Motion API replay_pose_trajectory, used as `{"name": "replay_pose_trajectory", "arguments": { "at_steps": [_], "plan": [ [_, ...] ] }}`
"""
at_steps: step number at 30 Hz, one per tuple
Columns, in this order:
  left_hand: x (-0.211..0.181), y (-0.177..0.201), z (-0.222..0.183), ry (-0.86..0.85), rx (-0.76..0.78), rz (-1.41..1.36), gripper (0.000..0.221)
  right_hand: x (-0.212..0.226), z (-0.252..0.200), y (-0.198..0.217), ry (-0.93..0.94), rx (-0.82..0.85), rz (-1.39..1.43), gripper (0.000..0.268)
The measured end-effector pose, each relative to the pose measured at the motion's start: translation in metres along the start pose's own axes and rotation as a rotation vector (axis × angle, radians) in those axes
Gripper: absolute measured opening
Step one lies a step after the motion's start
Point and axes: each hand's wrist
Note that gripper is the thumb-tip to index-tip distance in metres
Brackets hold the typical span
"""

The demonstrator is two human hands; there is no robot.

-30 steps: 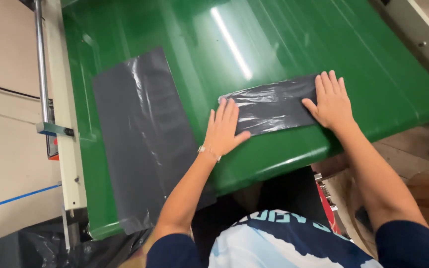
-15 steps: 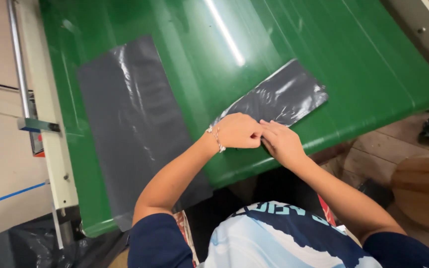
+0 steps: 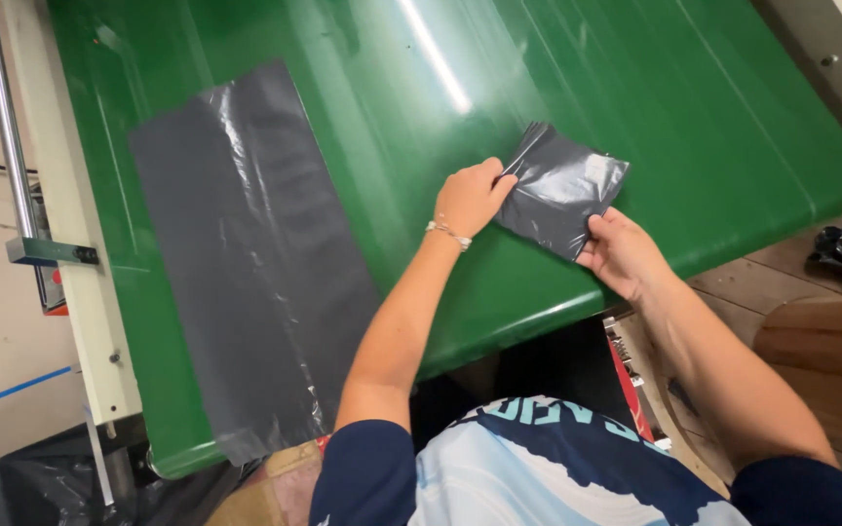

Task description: Folding plastic bags coming off a conveyor belt and placing them into a storage crate.

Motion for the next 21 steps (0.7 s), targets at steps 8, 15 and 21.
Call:
{"name": "replay_pose_trajectory", "arguments": {
  "at_steps": [8, 15, 21],
  "plan": [
    [-0.006, -0.015, -0.023, 0.028, -0.48, 0.476, 0.032, 0.022, -0.058, -0.027, 0.238, -0.182, -0.271, 0.027],
    [-0.014, 0.081, -0.229, -0.098, -0.217, 0.337, 0.096, -0.066, -0.103, -0.093, 0.947, 0.29, -1.379, 0.062],
    [0.025, 0.082, -0.369, -0.041, -0.406, 0.718, 0.053, -0.136, -0.124, -0.196, 1.464, 0.791, -1.713, 0.101]
  ]
}}
Point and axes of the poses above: each hand's wrist, its own z-axis towards the middle knuckle, its own y-axis out of the back of the hand, x = y × z, and after that the axes turned 3 degrees about z, right-handed
